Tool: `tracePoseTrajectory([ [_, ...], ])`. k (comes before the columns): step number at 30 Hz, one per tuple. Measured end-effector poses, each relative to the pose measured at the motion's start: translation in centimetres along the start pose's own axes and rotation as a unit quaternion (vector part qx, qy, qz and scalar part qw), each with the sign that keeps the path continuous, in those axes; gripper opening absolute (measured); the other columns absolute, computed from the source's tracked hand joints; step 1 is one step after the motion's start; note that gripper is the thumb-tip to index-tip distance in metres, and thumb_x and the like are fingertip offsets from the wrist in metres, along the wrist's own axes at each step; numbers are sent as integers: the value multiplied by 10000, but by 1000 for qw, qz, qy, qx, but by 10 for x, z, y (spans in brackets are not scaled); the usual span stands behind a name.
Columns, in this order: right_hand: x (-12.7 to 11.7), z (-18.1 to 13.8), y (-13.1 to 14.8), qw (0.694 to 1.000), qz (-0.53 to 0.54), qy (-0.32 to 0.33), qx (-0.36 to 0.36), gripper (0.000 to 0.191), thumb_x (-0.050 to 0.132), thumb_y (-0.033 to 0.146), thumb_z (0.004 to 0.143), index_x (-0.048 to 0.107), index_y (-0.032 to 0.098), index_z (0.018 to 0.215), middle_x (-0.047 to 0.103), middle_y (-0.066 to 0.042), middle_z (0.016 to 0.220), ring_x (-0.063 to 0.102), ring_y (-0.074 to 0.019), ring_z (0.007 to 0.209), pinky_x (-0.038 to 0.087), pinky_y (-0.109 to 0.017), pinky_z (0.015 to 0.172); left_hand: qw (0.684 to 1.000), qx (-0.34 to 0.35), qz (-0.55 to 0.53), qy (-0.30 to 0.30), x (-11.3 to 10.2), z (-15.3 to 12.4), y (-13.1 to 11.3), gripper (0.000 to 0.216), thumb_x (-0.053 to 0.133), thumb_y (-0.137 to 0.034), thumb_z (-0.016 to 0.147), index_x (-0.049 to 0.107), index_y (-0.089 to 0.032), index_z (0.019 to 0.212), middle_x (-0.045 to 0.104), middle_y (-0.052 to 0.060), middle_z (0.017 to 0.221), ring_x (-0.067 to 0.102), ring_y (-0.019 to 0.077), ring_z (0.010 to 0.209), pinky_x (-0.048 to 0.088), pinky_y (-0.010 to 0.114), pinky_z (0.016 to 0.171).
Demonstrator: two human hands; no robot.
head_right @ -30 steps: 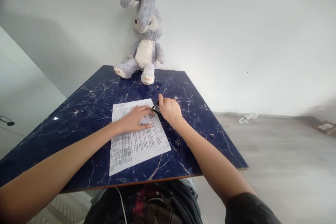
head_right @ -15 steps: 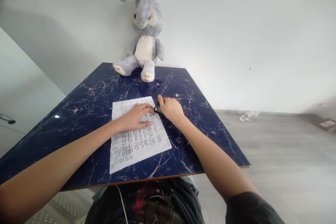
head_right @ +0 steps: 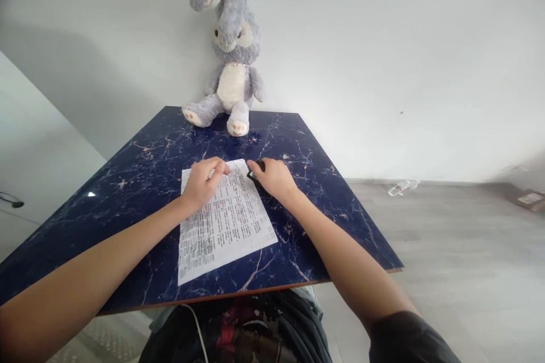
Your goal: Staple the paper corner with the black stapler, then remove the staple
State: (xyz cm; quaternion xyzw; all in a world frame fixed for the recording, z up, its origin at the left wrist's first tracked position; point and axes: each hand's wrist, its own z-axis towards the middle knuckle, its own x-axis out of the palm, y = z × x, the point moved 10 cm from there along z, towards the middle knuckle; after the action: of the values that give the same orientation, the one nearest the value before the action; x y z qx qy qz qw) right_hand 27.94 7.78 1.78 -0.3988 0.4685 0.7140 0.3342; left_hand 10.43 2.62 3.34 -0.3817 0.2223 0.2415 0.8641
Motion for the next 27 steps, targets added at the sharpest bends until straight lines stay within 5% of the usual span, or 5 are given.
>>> tracePoseTrajectory([
  [4, 10, -5, 35, 999, 23, 30, -24, 556, 396, 617, 1041, 640, 181, 798, 724, -101, 802, 628, -206, 691, 373, -301, 627, 989, -33, 35, -142, -40, -1, 8, 412, 432, -292, 1043, 581, -197, 671, 631, 27, 691, 588, 171, 670, 414, 320, 673],
  [11, 41, -17, 60, 992, -26, 119, -4, 496, 439, 553, 1035, 682, 121, 1019, 754, -207, 1019, 718, -320, 946, 502, -361, 789, 986, -74, 16, -147, -40, -4, 20, 409, 443, -284, 1029, 574, -197, 651, 643, 18, 684, 596, 161, 663, 413, 292, 660],
  [21, -13, -58, -82, 984, -32, 127, 124, 561, 376, 607, 1025, 676, 132, 1037, 739, -210, 1005, 718, -331, 910, 522, -390, 767, 990, -72, 7, -118, -32, -3, 23, 397, 450, -276, 1006, 576, -200, 637, 634, 12, 665, 578, 162, 647, 425, 298, 705],
  [24, -38, -45, -118, 988, 21, 86, 124, 718, 179, 633, 1049, 702, 141, 1054, 739, -182, 988, 707, -305, 947, 530, -396, 823, 990, -75, 1, -119, -32, -3, 24, 402, 441, -280, 1013, 563, -201, 638, 629, 9, 666, 571, 158, 643, 418, 298, 706],
  [27, -52, -16, -129, 998, -26, 3, 63, 620, 230, 555, 1059, 688, 145, 1149, 715, -182, 1152, 671, -302, 1098, 498, -423, 974, 987, -78, 12, -138, -37, -4, 24, 444, 439, -305, 1021, 449, -207, 588, 512, -13, 574, 475, 142, 565, 345, 302, 613],
])
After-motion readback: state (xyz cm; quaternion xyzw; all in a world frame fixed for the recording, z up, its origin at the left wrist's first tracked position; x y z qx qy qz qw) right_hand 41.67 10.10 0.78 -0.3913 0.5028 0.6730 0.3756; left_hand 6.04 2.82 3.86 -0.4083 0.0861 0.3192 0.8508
